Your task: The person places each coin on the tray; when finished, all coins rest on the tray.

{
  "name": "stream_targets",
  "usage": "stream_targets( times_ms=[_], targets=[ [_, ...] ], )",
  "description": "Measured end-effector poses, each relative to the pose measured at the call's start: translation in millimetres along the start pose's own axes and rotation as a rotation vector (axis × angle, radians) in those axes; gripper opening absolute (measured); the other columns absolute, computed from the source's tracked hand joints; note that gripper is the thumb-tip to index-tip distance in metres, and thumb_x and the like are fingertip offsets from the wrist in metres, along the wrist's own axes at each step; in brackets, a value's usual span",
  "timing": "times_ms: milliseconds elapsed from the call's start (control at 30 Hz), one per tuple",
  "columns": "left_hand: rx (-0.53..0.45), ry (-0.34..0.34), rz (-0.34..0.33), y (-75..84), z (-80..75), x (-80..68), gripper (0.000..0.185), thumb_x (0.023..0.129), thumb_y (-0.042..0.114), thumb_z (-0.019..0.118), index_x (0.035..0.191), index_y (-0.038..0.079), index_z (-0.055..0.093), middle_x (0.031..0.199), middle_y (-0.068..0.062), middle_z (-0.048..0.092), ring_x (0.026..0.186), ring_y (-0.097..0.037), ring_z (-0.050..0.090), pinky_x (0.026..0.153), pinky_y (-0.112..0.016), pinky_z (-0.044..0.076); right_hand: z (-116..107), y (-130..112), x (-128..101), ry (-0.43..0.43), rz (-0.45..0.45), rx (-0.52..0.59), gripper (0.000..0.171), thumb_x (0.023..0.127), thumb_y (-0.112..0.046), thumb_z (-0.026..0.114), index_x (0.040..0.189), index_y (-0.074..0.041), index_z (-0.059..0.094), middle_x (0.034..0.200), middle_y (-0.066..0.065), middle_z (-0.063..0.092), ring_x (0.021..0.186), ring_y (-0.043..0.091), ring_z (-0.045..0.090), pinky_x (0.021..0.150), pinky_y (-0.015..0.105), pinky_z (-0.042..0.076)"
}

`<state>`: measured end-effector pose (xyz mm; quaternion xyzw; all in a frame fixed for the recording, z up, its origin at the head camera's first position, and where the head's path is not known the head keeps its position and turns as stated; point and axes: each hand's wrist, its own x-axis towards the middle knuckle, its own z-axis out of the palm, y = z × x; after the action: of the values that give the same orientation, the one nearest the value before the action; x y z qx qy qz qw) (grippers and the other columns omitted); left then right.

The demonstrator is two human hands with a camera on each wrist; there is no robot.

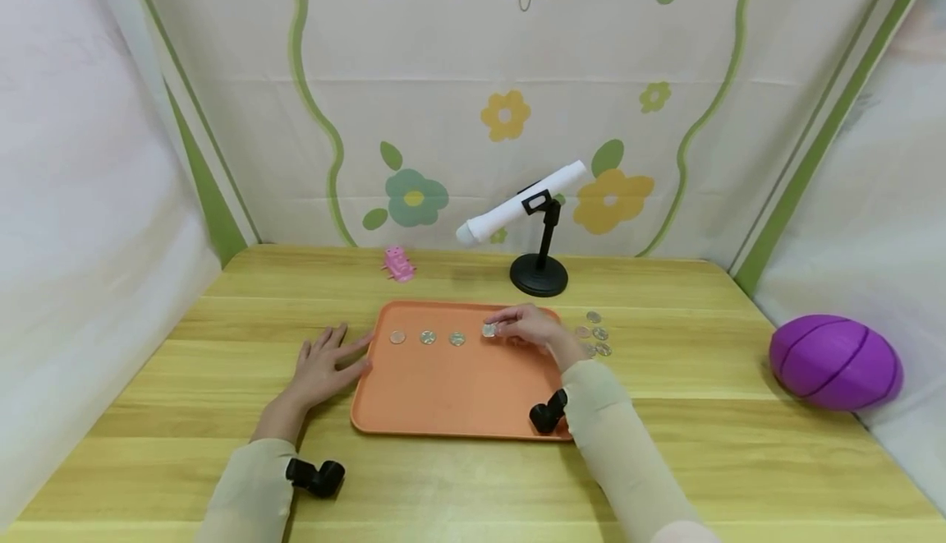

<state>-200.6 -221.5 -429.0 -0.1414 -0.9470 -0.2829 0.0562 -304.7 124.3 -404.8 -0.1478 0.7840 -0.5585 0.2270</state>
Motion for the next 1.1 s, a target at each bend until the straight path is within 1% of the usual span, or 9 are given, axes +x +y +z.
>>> stream_targets(
  times_ms=[33, 67, 133, 233, 367, 667, 933, 1067, 1100],
  targets=[
    [-0.002, 0.000, 0.001, 0.4, 0.0, 0.1, 0.052, 0.084, 0.041, 0.051, 0.129, 0.016, 0.044, 0.135, -0.027, 0.019, 0.123, -0.044, 0.007, 0.090, -0.060, -0.001, 0.7, 1.6, 0.1, 0.002, 0.009, 0.001, 0.029, 0.082, -0.005, 0.057, 0.111, -0.003, 0.059, 0.085, 0.003, 0.061, 0.046, 0.012, 0.034, 0.045, 0.024, 0.030],
    [-0.004, 0.000, 0.003, 0.8, 0.0, 0.3, 0.052, 0.084, 0.041, 0.051, 0.129, 0.015, 0.044, 0.135, -0.027, 0.019, 0.123, -0.044, 0.007, 0.090, -0.061, -0.001, 1.4, 2.9, 0.1, 0.004, 0.022, 0.011, 0.028, 0.082, -0.005, 0.057, 0.110, -0.003, 0.060, 0.084, 0.003, 0.061, 0.045, 0.012, 0.033, 0.044, 0.024, 0.030],
    [-0.007, 0.001, 0.004, 1.3, 0.4, 0.5, 0.051, 0.084, 0.040, 0.051, 0.128, 0.016, 0.045, 0.135, -0.026, 0.019, 0.123, -0.043, 0.007, 0.090, -0.060, -0.001, 2.2, 4.8, 0.0, 0.014, 0.032, 0.012, 0.027, 0.082, -0.004, 0.057, 0.109, -0.003, 0.060, 0.085, 0.004, 0.061, 0.047, 0.011, 0.036, 0.045, 0.023, 0.031],
    [-0.007, 0.003, 0.006, 1.6, 1.0, 0.9, 0.051, 0.084, 0.040, 0.052, 0.128, 0.016, 0.045, 0.135, -0.027, 0.020, 0.123, -0.043, 0.008, 0.090, -0.060, -0.001, 2.7, 5.9, -1.1, 0.013, 0.023, -0.014, 0.026, 0.082, -0.004, 0.057, 0.107, -0.001, 0.060, 0.090, 0.006, 0.060, 0.053, 0.012, 0.042, 0.048, 0.023, 0.035],
    [-0.008, 0.002, 0.003, 0.8, 1.7, 1.2, 0.051, 0.083, 0.041, 0.052, 0.128, 0.016, 0.046, 0.135, -0.026, 0.020, 0.123, -0.043, 0.008, 0.091, -0.060, -0.001, 3.8, 5.7, -3.6, -0.011, -0.006, -0.044, 0.025, 0.083, -0.003, 0.056, 0.107, 0.003, 0.059, 0.095, 0.009, 0.058, 0.059, 0.013, 0.045, 0.051, 0.024, 0.037],
    [-0.001, 0.003, 0.000, 0.9, 0.9, 3.1, 0.051, 0.084, 0.042, 0.051, 0.128, 0.017, 0.046, 0.136, -0.025, 0.019, 0.124, -0.042, 0.008, 0.091, -0.060, -0.001, 4.0, 3.8, -5.0, -0.011, -0.033, -0.075, 0.024, 0.084, -0.002, 0.054, 0.107, 0.003, 0.060, 0.094, 0.008, 0.060, 0.056, 0.013, 0.044, 0.050, 0.024, 0.037],
    [0.002, -0.002, 0.000, 0.4, 0.6, 3.8, 0.051, 0.084, 0.042, 0.050, 0.128, 0.018, 0.045, 0.136, -0.025, 0.019, 0.124, -0.042, 0.008, 0.091, -0.059, -0.001, 1.7, 3.4, -5.2, -0.016, -0.023, -0.094, 0.022, 0.083, -0.001, 0.055, 0.104, 0.002, 0.061, 0.095, 0.008, 0.061, 0.058, 0.013, 0.047, 0.051, 0.024, 0.039],
    [-0.001, -0.001, 0.000, 0.0, 0.9, 3.6, 0.051, 0.084, 0.043, 0.050, 0.129, 0.018, 0.045, 0.136, -0.025, 0.019, 0.124, -0.042, 0.007, 0.091, -0.059, -0.001, -0.2, 3.1, -5.6, -0.032, -0.037, -0.081, 0.024, 0.083, -0.002, 0.055, 0.106, 0.003, 0.060, 0.098, 0.010, 0.061, 0.057, 0.013, 0.047, 0.050, 0.024, 0.039],
    [-0.003, -0.001, 0.000, -0.2, 1.1, 3.5, 0.052, 0.084, 0.043, 0.050, 0.129, 0.018, 0.045, 0.136, -0.025, 0.019, 0.124, -0.042, 0.007, 0.091, -0.060, -0.001, -0.7, 3.0, -6.1, -0.034, -0.038, -0.073, 0.025, 0.083, -0.003, 0.055, 0.107, 0.004, 0.059, 0.096, 0.010, 0.061, 0.057, 0.014, 0.046, 0.050, 0.024, 0.039]
  ],
)
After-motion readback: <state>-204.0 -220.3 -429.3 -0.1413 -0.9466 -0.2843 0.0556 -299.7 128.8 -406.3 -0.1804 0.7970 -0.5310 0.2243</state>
